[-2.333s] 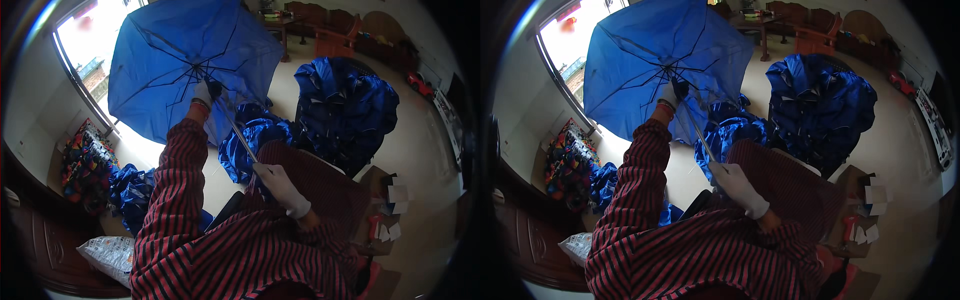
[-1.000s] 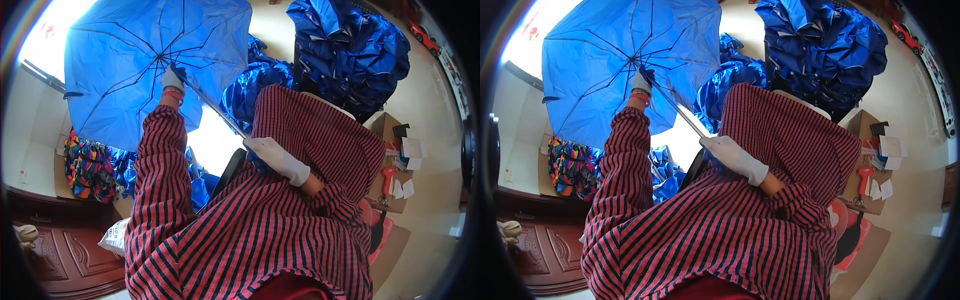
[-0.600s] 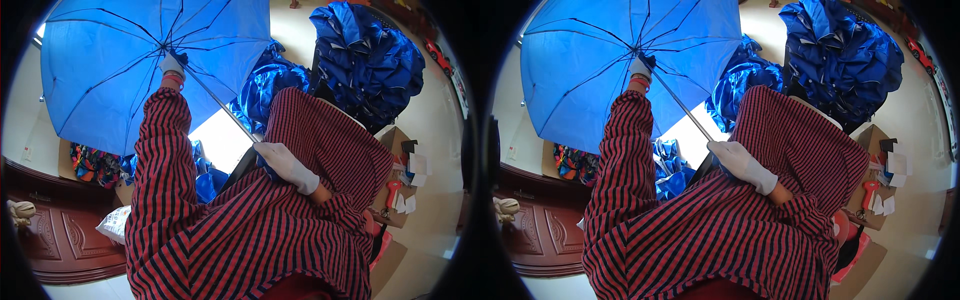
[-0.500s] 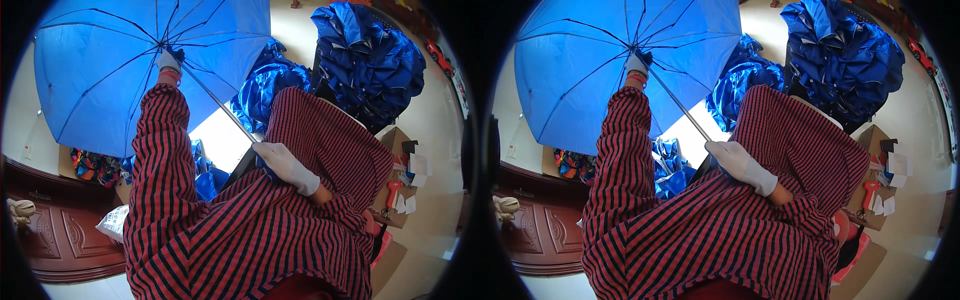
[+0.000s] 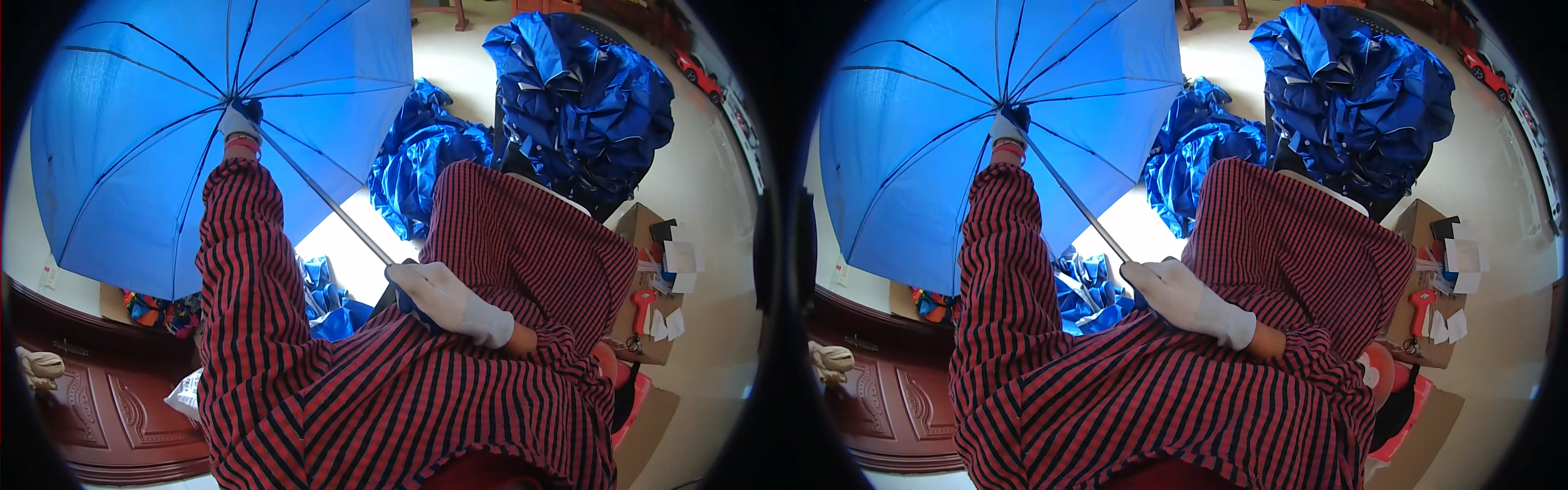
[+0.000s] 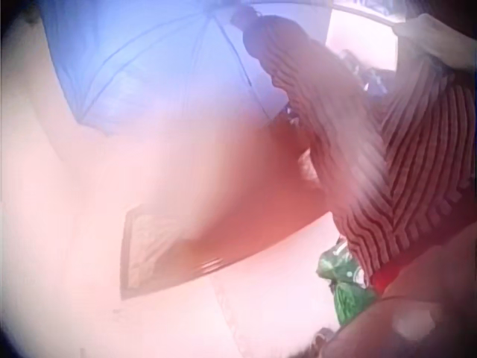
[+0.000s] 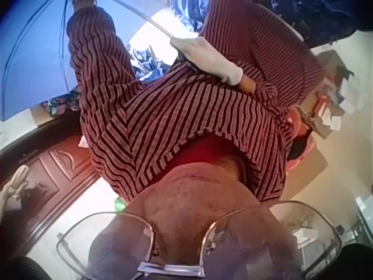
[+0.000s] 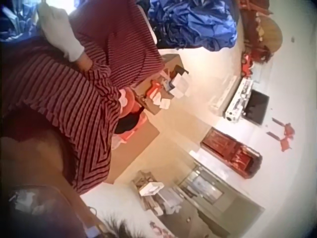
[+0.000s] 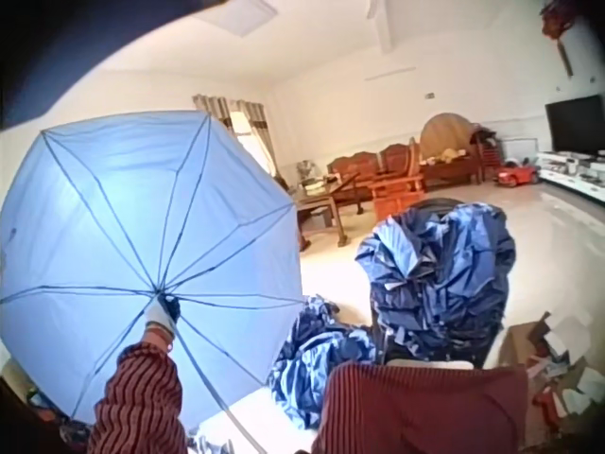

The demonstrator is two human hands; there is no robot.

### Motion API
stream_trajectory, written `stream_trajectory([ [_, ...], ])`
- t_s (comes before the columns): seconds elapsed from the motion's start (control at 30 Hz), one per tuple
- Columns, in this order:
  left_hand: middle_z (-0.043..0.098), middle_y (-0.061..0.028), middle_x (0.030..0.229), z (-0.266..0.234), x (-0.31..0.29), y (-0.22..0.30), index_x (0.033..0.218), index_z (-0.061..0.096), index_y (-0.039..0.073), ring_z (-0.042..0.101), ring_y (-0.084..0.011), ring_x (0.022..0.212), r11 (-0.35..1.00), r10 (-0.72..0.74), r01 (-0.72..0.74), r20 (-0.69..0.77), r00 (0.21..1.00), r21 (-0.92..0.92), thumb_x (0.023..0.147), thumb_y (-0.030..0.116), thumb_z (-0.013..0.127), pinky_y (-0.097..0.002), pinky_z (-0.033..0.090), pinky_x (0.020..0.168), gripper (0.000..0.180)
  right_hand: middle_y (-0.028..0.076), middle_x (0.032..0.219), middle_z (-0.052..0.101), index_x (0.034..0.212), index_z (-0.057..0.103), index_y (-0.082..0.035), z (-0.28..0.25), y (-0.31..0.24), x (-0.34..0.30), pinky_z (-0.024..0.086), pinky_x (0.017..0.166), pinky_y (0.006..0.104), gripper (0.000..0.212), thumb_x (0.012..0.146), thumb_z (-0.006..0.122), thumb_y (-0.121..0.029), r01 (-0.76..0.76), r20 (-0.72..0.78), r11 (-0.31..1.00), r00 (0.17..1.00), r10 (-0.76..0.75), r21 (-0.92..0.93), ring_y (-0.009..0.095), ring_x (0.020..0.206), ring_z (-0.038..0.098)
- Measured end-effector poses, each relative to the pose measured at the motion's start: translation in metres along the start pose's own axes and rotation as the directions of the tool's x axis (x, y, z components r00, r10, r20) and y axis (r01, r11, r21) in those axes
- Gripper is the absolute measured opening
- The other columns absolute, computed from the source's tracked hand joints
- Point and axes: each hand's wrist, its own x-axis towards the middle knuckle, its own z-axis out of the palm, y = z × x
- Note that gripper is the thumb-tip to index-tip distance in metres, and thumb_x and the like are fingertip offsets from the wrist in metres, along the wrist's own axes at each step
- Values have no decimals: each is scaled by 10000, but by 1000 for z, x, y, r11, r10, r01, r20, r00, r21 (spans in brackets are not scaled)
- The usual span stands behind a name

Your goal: Attaching small components to an umbrella frame and testing the opening and closing mechanism.

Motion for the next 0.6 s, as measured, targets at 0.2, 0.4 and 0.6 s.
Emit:
stream_trajectory([
  [0.2,613,-162,609,62,-31,26,867,580,-25,575,-238,497,986,-167,166,22,986,26,872,317,652,-358,465,445,350,60,650,556,935,565,23,-3,-16,-1,443,566,305,426,1015,371,-348,145,31,988,989,-147,47,162,577,538],
  [0.4,688,-158,752,61,-18,95,1028,598,50,564,-193,541,810,-33,-231,435,900,538,947,442,449,-336,440,501,427,150,789,632,1028,600,48,-8,0,5,480,661,306,365,991,451,-283,685,-4,711,721,-693,161,203,704,603],
  [0.6,612,-32,632,133,-31,169,954,646,157,422,-104,410,808,-317,-114,591,741,577,912,450,510,-261,324,374,326,131,802,648,950,629,-23,-49,-12,-12,501,719,372,373,911,557,-386,73,-359,965,919,-163,-251,275,754,646],
])
